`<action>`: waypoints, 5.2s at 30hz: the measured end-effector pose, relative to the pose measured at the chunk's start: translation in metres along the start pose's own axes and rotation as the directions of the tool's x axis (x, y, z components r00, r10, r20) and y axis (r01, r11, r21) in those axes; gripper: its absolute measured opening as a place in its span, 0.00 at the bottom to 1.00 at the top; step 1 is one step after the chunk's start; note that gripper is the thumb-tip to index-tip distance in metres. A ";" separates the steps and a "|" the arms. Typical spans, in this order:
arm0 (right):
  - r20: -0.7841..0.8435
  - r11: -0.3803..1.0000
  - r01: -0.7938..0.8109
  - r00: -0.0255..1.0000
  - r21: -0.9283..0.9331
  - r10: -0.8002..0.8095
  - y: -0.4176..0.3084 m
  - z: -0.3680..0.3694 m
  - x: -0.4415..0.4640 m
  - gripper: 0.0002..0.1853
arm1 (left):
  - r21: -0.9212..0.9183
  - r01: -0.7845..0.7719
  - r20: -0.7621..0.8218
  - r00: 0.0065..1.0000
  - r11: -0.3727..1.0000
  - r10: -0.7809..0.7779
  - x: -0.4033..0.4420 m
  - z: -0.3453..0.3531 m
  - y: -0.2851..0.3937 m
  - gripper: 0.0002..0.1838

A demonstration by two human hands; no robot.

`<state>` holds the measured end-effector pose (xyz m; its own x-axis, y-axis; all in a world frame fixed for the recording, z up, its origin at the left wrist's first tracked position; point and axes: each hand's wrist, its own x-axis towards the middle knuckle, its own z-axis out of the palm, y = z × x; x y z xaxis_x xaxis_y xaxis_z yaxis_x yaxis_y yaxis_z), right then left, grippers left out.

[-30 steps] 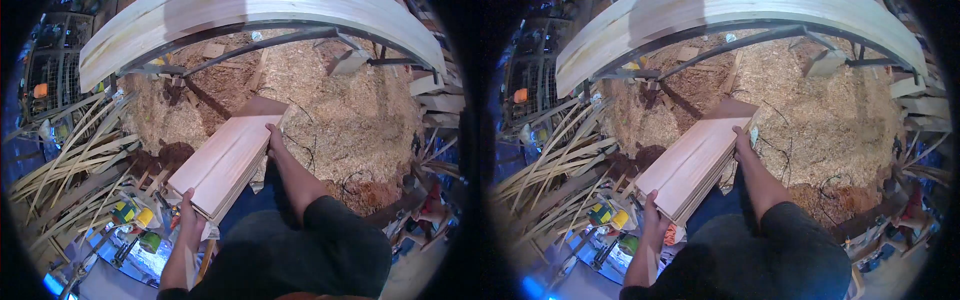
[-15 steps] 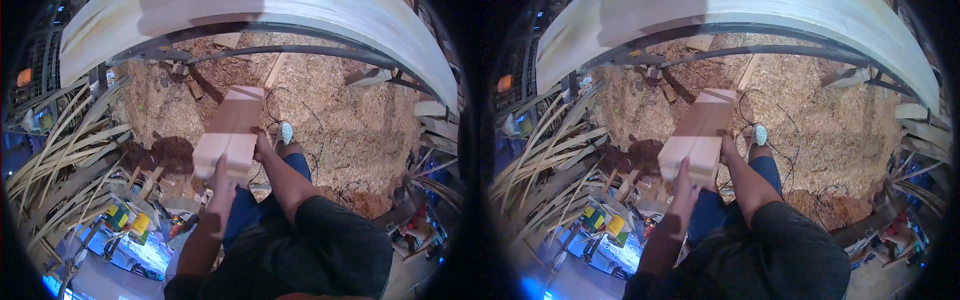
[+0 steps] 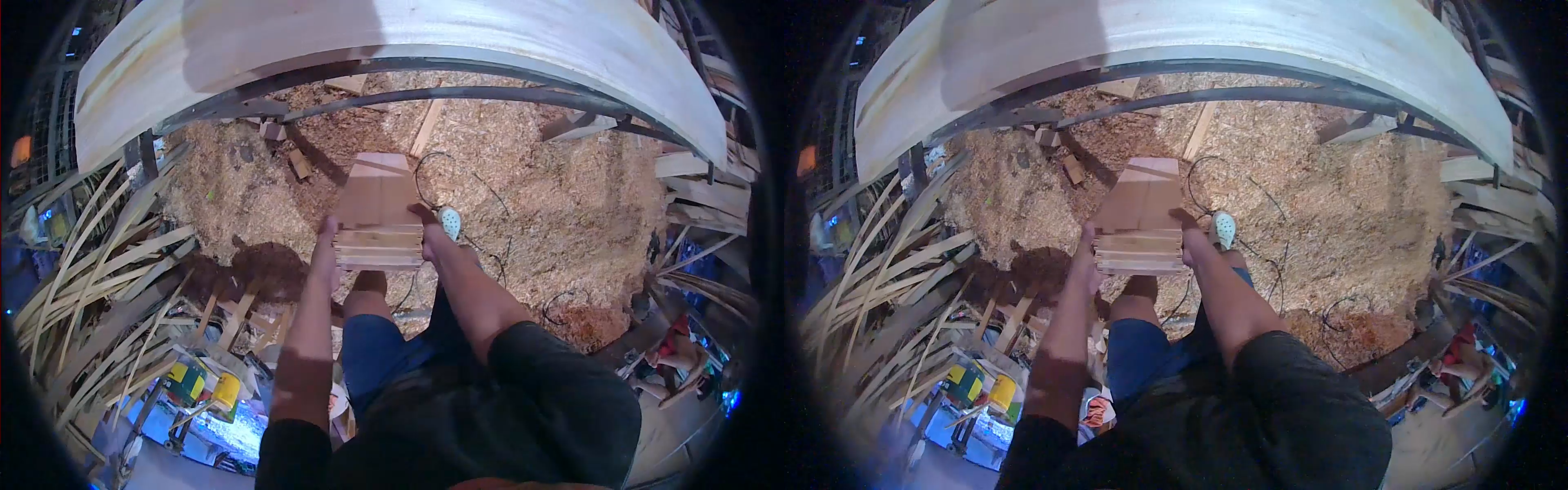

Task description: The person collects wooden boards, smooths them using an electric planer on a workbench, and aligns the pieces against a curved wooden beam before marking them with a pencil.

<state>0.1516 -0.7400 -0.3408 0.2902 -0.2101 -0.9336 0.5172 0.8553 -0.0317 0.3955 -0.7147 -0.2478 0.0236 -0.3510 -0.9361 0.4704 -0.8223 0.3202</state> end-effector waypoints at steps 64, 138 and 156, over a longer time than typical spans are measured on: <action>0.147 -0.616 0.771 0.598 0.163 0.788 -0.029 0.058 -0.185 0.16 | -0.100 0.184 -0.727 0.658 0.978 -0.198 -0.206 0.063 -0.596 0.31; -0.940 0.041 0.999 0.015 0.031 0.342 1.277 -0.374 -0.581 0.19 | 0.326 -0.935 -0.074 0.123 -0.141 -0.990 -0.815 -0.296 -1.137 0.24; -0.906 -0.767 0.497 -0.113 -0.406 0.407 1.076 -0.419 -0.749 0.41 | -0.510 -0.768 0.245 -0.561 0.387 -0.790 -0.816 0.005 -0.699 0.28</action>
<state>0.1538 0.5364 0.1748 -0.5518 0.8014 -0.2311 -0.5796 -0.5677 -0.5846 0.0430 0.1442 0.2928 -0.6013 0.7373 0.3080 0.6142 0.1799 0.7684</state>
